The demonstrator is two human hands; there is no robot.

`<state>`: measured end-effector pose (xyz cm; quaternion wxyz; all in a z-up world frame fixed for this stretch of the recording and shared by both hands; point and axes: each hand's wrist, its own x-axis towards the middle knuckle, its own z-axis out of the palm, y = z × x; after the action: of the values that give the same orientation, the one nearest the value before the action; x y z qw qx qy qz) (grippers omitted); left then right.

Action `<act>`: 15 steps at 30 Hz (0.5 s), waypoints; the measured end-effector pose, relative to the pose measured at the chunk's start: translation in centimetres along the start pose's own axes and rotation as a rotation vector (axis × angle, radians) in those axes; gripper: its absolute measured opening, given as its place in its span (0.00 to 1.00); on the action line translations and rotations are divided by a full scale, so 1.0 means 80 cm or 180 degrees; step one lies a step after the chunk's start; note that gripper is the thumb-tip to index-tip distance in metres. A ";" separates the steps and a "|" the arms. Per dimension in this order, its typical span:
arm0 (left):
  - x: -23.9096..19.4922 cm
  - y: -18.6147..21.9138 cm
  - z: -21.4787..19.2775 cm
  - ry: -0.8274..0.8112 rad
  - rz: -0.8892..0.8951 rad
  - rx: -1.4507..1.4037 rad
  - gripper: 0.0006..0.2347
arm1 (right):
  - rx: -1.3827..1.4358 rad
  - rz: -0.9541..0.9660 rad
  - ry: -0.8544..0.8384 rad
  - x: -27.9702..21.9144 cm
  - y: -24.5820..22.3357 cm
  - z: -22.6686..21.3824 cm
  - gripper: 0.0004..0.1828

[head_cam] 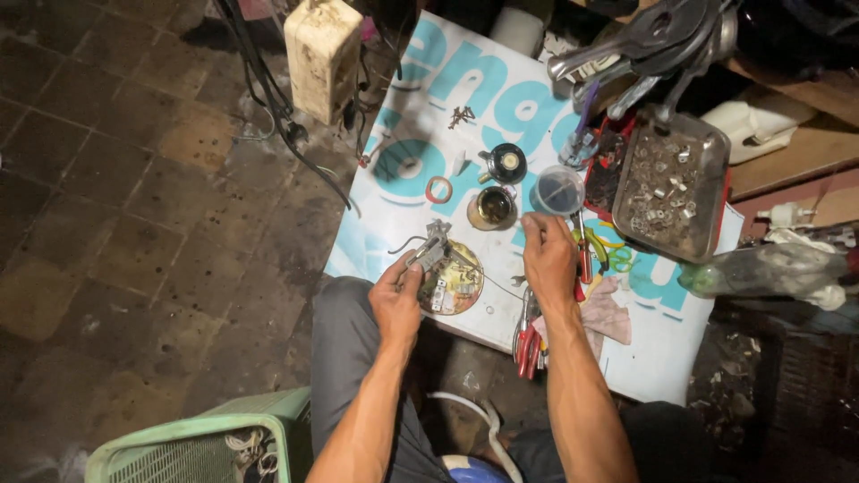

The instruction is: The person sits at a cluttered workbench and sorts through a tray of small electronic components. They pick up a small white plastic part, examine it, and then use a thin metal tool to scrape or clean a surface on a small plate. They continue to handle and inspect various small parts and wires throughout the clip.

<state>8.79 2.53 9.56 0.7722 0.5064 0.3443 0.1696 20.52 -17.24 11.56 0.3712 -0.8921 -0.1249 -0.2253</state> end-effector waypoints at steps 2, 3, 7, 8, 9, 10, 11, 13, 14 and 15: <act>0.006 -0.010 0.000 -0.0042 -0.0045 -0.0049 0.13 | -0.0034 -0.0071 -0.0138 -0.001 0.008 0.001 0.05; 0.001 -0.012 -0.003 -0.0042 -0.0058 -0.0041 0.13 | -0.0039 -0.0058 -0.0145 -0.007 0.007 -0.004 0.05; -0.002 -0.005 -0.002 -0.0040 -0.0099 -0.0040 0.13 | 0.0060 0.0086 -0.0126 -0.004 -0.003 -0.006 0.07; 0.001 -0.001 0.002 -0.0050 -0.0089 -0.0093 0.14 | 0.0122 0.0082 -0.0059 0.002 -0.005 -0.004 0.08; 0.003 -0.001 0.004 -0.0053 -0.0074 -0.0103 0.14 | 0.0127 0.0068 -0.0049 0.003 0.000 -0.002 0.08; 0.002 -0.002 0.002 -0.0083 -0.0101 -0.0115 0.14 | 0.0039 0.0072 -0.0097 -0.001 0.003 -0.002 0.07; 0.001 -0.002 0.000 -0.0112 -0.0129 -0.0128 0.13 | -0.0048 0.0077 -0.0145 -0.006 0.006 -0.001 0.07; 0.002 -0.014 0.000 -0.0143 -0.0158 -0.0067 0.14 | 0.0009 0.0134 -0.0232 -0.006 0.002 -0.014 0.07; 0.002 -0.018 -0.001 -0.0158 -0.0190 0.0002 0.14 | 0.0077 0.0195 -0.0333 -0.006 -0.002 -0.020 0.07; 0.003 -0.012 -0.001 -0.0149 -0.0188 0.0008 0.14 | 0.0086 0.0199 -0.0339 -0.002 -0.001 -0.017 0.07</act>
<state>8.82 2.34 8.57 0.7840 0.5008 0.3412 0.1343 19.92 -18.17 12.38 0.3829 -0.9012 -0.1196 -0.1641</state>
